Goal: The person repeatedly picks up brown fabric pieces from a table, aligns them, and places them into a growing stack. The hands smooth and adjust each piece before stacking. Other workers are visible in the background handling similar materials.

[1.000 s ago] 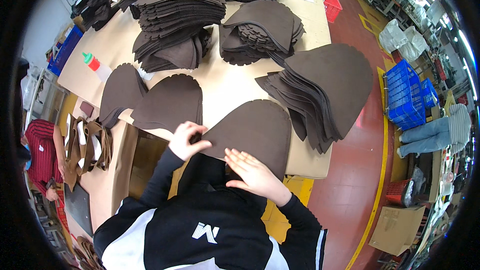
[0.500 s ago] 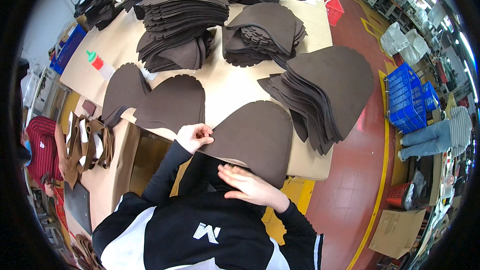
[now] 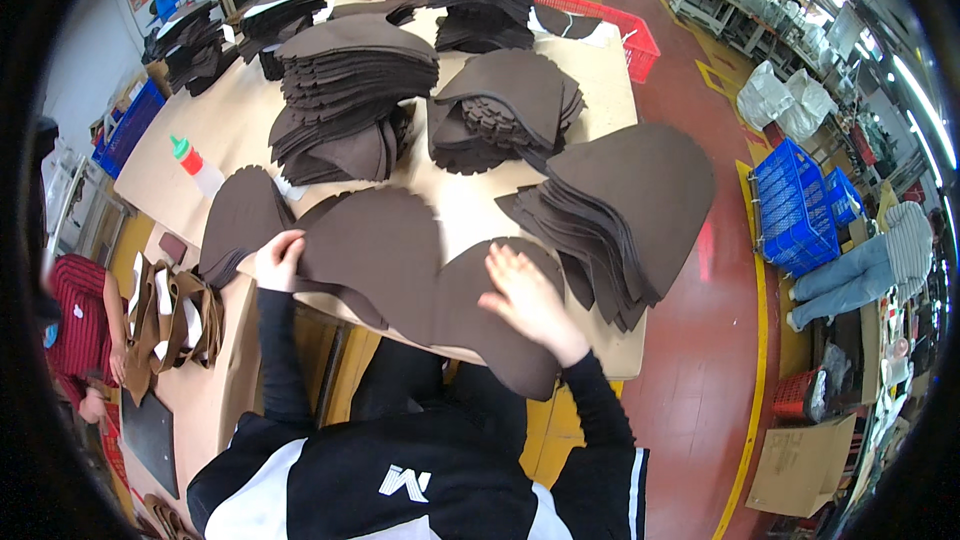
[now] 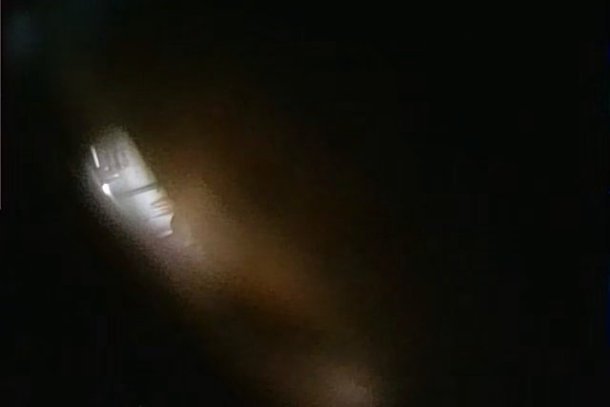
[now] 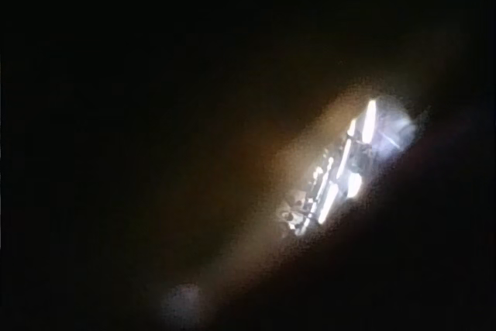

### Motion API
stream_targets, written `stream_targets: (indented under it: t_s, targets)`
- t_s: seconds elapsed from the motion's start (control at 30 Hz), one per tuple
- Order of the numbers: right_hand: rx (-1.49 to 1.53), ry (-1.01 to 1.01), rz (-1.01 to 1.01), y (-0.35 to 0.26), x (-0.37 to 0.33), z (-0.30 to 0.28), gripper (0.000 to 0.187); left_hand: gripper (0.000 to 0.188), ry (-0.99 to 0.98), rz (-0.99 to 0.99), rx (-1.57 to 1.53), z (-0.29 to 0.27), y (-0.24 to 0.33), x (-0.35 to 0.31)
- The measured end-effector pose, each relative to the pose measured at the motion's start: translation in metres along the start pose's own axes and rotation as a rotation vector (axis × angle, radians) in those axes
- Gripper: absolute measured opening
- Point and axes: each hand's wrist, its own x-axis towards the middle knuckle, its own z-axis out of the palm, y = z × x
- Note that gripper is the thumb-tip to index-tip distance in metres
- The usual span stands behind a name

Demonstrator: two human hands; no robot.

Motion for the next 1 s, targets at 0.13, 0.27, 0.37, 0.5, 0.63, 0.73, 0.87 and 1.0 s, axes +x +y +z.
stream_targets:
  t_s: [0.13, 0.27, 0.37, 0.5, 0.63, 0.73, 0.87, 1.0]
  targets:
    - [0.091, -0.014, -0.123, -0.051, -0.021, 0.002, 0.075, 0.031, 0.175, 0.144, 0.573, -0.031, -0.048, -0.016]
    - [0.181, -0.116, -0.239, -0.089, -0.045, 0.002, 0.080, 0.029, -0.170, -0.065, -0.053, 0.016, 0.022, -0.045]
    - [0.435, -0.252, -0.310, -0.088, -0.051, -0.007, 0.076, 0.033, -0.553, 0.079, -0.185, 0.057, 0.057, -0.073]
    - [0.474, -0.097, -0.140, -0.055, -0.039, -0.033, 0.072, 0.060, -0.492, 0.259, 0.123, 0.086, 0.081, -0.099]
    - [0.120, -0.042, 0.075, -0.042, -0.053, -0.014, 0.079, 0.056, -0.524, 0.133, 0.093, 0.093, 0.077, -0.093]
    - [0.254, -0.170, -0.124, -0.073, -0.063, -0.006, 0.083, 0.050, -0.615, -0.029, 0.044, 0.093, 0.081, -0.080]
    - [0.803, -0.519, -0.322, -0.086, -0.064, -0.025, 0.073, 0.035, -0.730, -0.072, 0.084, 0.093, 0.084, -0.064]
    - [0.496, -0.141, -0.226, -0.060, -0.047, -0.061, 0.072, 0.030, -0.737, -0.002, 0.215, 0.094, 0.081, -0.051]
